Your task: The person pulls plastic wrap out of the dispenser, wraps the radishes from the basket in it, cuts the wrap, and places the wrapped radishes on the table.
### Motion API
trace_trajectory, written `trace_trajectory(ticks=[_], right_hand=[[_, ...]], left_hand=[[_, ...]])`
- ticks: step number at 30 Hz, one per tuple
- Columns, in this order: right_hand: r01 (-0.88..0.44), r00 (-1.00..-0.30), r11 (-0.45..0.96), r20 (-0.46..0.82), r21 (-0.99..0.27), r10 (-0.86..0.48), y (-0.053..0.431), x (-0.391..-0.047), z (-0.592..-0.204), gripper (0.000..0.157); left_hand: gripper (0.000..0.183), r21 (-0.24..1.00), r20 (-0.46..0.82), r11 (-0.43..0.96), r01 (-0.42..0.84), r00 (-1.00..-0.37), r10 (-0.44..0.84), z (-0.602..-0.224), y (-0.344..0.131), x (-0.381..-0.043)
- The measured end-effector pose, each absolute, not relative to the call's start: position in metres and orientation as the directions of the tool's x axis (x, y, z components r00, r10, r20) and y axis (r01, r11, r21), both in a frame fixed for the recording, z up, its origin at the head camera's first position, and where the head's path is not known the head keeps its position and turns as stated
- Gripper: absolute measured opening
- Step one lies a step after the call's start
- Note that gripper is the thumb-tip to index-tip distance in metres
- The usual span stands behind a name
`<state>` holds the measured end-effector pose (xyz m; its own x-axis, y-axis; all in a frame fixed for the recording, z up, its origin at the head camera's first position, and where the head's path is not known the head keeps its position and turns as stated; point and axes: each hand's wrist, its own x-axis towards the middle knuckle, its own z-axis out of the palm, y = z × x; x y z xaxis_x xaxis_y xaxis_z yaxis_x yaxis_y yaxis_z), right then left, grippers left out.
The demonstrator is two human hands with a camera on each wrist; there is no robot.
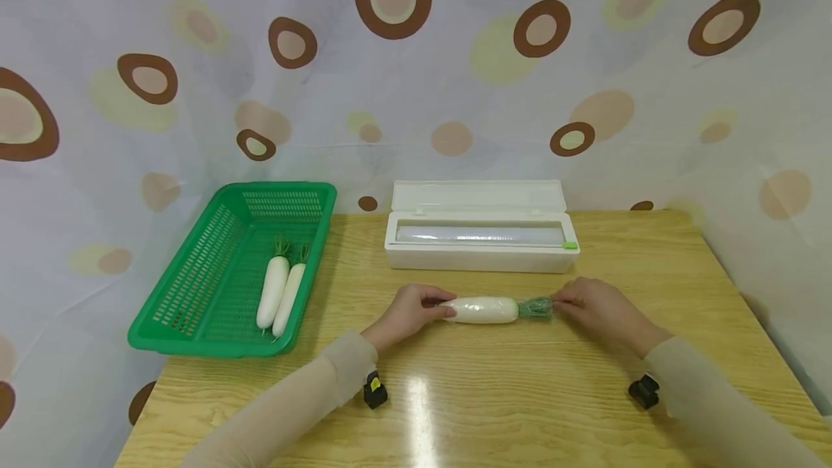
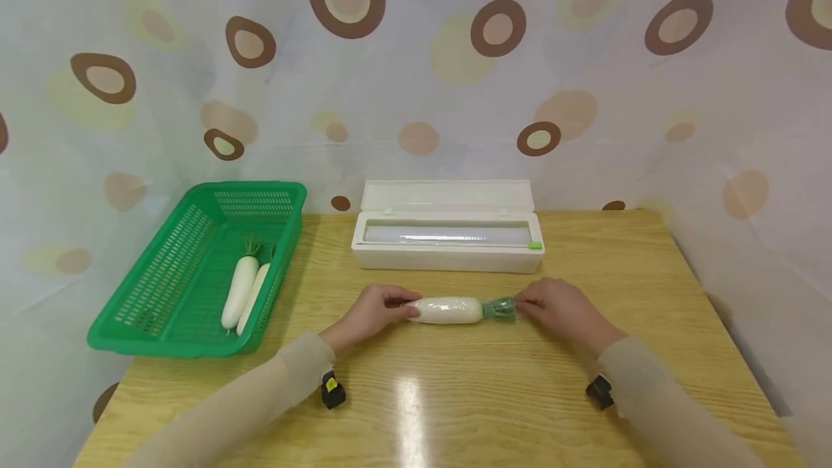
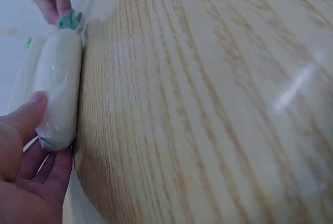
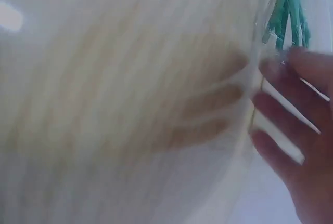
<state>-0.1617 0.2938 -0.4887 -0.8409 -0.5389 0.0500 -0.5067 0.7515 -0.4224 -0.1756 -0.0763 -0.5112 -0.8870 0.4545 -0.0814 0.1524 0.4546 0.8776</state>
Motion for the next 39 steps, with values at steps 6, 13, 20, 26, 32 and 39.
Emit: trace_trajectory(ticks=[6,13,20,26,32,39], right_hand=[[-0.544,-0.803,0.719,0.021,-0.432,-0.595,0.2969,-0.1605,-0.4911,0.038],[-0.594,-0.782,0.701,0.077,-0.394,-0.619,0.2952,-0.1606,-0.4934,0.015],[-0.577,-0.784,0.688,0.059,-0.440,-0.619,0.2961,-0.1617,-0.4933,0.019],[-0.497,-0.828,0.702,0.037,-0.510,-0.559,0.2953,-0.1593,-0.4901,0.005],[-0.550,-0.805,0.668,0.104,-0.501,-0.584,0.2968,-0.1602,-0.4908,0.010],[-0.459,-0.846,0.684,0.043,-0.566,-0.532,0.2996,-0.1610,-0.4940,0.016]], left_hand=[[0.031,0.880,-0.095,0.456,0.135,-0.890,0.445,-0.5100,-0.0755,-0.1759],[0.030,0.883,-0.085,0.447,0.146,-0.886,0.456,-0.5107,-0.0754,-0.1781],[0.029,0.884,-0.087,0.444,0.148,-0.880,0.467,-0.5134,-0.0762,-0.1791],[0.030,0.885,-0.091,0.442,0.144,-0.879,0.468,-0.5112,-0.0767,-0.1786],[0.030,0.882,-0.094,0.449,0.144,-0.880,0.465,-0.5110,-0.0768,-0.1788],[0.029,0.880,-0.091,0.452,0.146,-0.882,0.463,-0.5076,-0.0766,-0.1773]])
